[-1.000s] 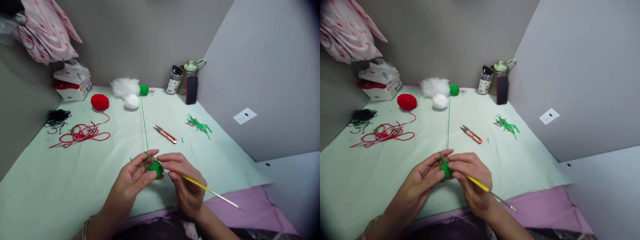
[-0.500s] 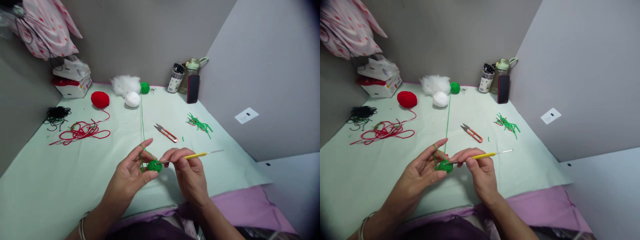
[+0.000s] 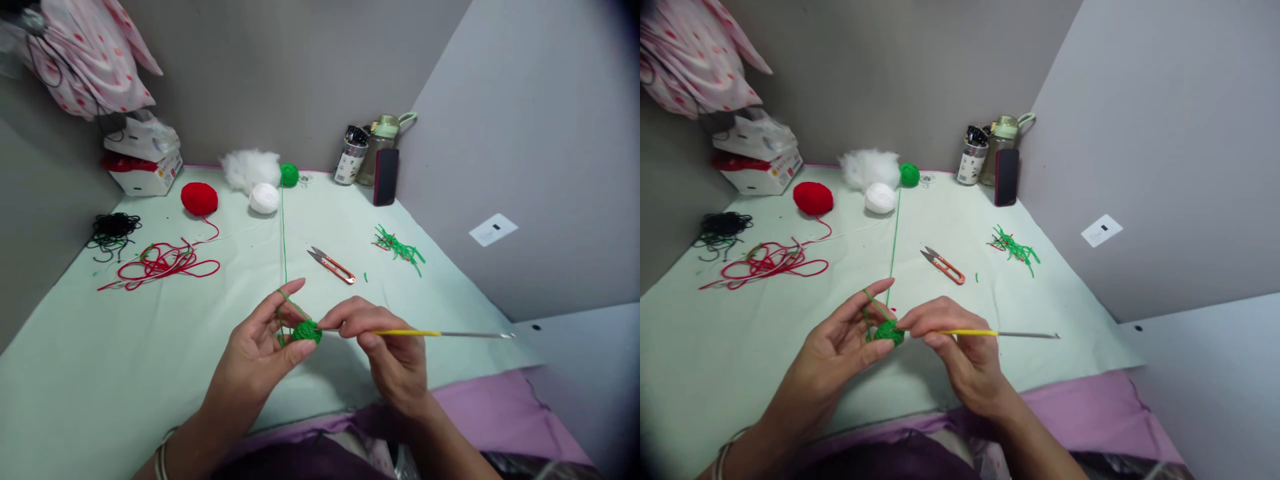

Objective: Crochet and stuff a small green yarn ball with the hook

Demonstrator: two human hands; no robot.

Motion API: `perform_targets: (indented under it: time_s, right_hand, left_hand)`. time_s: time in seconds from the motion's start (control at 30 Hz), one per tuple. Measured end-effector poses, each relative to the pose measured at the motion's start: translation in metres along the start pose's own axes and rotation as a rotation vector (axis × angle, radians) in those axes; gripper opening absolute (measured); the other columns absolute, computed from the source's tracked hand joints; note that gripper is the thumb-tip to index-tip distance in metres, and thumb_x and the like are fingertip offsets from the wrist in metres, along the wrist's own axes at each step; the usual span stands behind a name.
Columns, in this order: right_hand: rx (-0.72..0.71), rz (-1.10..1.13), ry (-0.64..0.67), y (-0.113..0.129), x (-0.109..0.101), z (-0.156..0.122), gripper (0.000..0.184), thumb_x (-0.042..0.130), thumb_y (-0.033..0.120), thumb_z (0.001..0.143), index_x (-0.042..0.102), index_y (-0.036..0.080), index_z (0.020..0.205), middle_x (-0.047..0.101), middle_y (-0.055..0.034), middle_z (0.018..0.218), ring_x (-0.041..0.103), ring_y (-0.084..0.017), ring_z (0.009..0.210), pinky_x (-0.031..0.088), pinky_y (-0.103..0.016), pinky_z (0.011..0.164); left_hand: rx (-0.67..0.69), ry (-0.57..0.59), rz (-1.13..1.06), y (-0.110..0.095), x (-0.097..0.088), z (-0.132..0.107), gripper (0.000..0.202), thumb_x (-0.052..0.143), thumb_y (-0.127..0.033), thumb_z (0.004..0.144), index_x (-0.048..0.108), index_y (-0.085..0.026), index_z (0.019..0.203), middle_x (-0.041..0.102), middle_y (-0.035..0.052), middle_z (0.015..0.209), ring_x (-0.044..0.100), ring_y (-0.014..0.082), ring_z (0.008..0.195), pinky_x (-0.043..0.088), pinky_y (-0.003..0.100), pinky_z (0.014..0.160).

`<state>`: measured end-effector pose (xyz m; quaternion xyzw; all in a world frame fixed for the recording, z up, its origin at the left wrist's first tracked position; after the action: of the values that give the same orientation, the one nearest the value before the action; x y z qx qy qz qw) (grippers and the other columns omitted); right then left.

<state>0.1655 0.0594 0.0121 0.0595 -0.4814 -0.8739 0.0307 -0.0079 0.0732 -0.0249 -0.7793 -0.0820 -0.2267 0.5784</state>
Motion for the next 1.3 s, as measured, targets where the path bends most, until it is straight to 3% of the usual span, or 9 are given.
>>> perform_targets:
  time_s: [0.27,0.37,0.47,0.6,0.7,0.8,0.97,1.1,1.3]
  right_hand:
    - [-0.286,-0.425,0.063,0.015,0.008,-0.008,0.02,0.055,0.026,0.109,0.075,0.023,0.113,0.082,-0.0117,0.108,0.079,-0.021,0.092,0.065,-0.033,0.076]
    - [-0.262,-0.591,0.047,0.016,0.014,-0.01,0.019,0.06,0.024,0.106,0.074,0.026,0.118,0.083,-0.0092,0.103,0.081,-0.021,0.088,0.067,-0.032,0.074]
    - [-0.215,-0.659,0.007,0.015,0.019,-0.011,0.031,0.062,0.017,0.102,0.07,0.028,0.129,0.083,-0.0052,0.093,0.08,-0.021,0.077,0.069,-0.033,0.072]
    - [-0.362,-0.708,-0.069,0.017,0.025,-0.017,0.04,0.067,0.009,0.095,0.071,0.033,0.127,0.082,-0.004,0.097,0.08,-0.022,0.078,0.07,-0.035,0.071]
    - [-0.403,-0.708,-0.119,0.015,0.023,-0.022,0.043,0.072,0.006,0.092,0.073,0.034,0.125,0.079,-0.0036,0.095,0.079,-0.022,0.078,0.07,-0.034,0.068]
    - [-0.437,-0.678,-0.081,0.015,0.022,-0.025,0.046,0.073,0.006,0.092,0.071,0.033,0.13,0.077,-0.0037,0.094,0.078,-0.02,0.077,0.07,-0.032,0.067]
    - [-0.328,-0.542,-0.05,0.011,0.011,-0.024,0.037,0.064,0.016,0.103,0.07,0.03,0.136,0.079,-0.0061,0.105,0.079,-0.018,0.089,0.069,-0.028,0.073]
    - [-0.319,-0.405,-0.023,0.007,0.005,-0.026,0.036,0.055,0.016,0.107,0.072,0.029,0.136,0.08,-0.0085,0.114,0.08,-0.018,0.096,0.068,-0.029,0.075]
    - [-0.218,-0.312,-0.077,0.001,-0.002,-0.031,0.029,0.056,0.026,0.108,0.076,0.033,0.128,0.084,-0.0068,0.109,0.083,-0.022,0.093,0.069,-0.036,0.073]
  left_hand:
    - [0.041,-0.066,0.036,0.001,-0.002,0.001,0.063,0.093,-0.023,0.076,0.073,-0.032,0.134,0.062,-0.0021,0.093,0.061,0.0153,0.094,0.054,0.023,0.084]
    - [0.059,-0.08,0.046,0.005,-0.002,0.0,0.065,0.094,-0.026,0.075,0.071,-0.032,0.136,0.06,-0.0022,0.093,0.062,0.0148,0.089,0.056,0.024,0.083]
    - [0.077,-0.113,0.04,0.011,-0.003,-0.002,0.062,0.095,-0.026,0.074,0.072,-0.032,0.132,0.059,-0.0028,0.095,0.063,0.0132,0.086,0.057,0.023,0.083]
    - [0.083,-0.142,-0.024,0.02,0.0,-0.007,0.055,0.095,-0.025,0.074,0.075,-0.032,0.125,0.059,-0.0032,0.096,0.063,0.0116,0.084,0.056,0.02,0.08]
    - [0.027,-0.07,-0.114,0.023,0.008,-0.011,0.056,0.093,-0.029,0.078,0.073,-0.033,0.131,0.059,-0.0036,0.091,0.061,0.0114,0.082,0.054,0.02,0.078]
    - [-0.074,-0.015,-0.215,0.024,0.013,-0.016,0.052,0.09,-0.032,0.083,0.075,-0.034,0.133,0.06,-0.0024,0.093,0.06,0.0123,0.088,0.052,0.022,0.084]
    - [-0.226,0.067,-0.299,0.018,0.018,-0.017,0.059,0.091,-0.035,0.08,0.074,-0.029,0.137,0.059,0.001,0.098,0.058,0.0171,0.096,0.049,0.029,0.095]
    - [-0.209,0.081,-0.257,0.012,0.016,-0.013,0.071,0.095,-0.031,0.073,0.072,-0.029,0.14,0.061,0.0018,0.103,0.057,0.0185,0.1,0.046,0.03,0.097]
    - [-0.142,0.071,-0.131,0.006,0.011,-0.007,0.074,0.094,-0.029,0.072,0.07,-0.031,0.142,0.06,0.0008,0.104,0.057,0.0187,0.1,0.046,0.031,0.094]
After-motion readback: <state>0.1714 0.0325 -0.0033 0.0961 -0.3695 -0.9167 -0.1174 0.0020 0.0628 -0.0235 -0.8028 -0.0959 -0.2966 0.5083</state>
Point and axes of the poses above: each hand's wrist, its own z-axis towards the middle knuckle, its own x-axis out of the palm, y = z × x, the point moved 5 cm from there along z, towards the middle knuckle
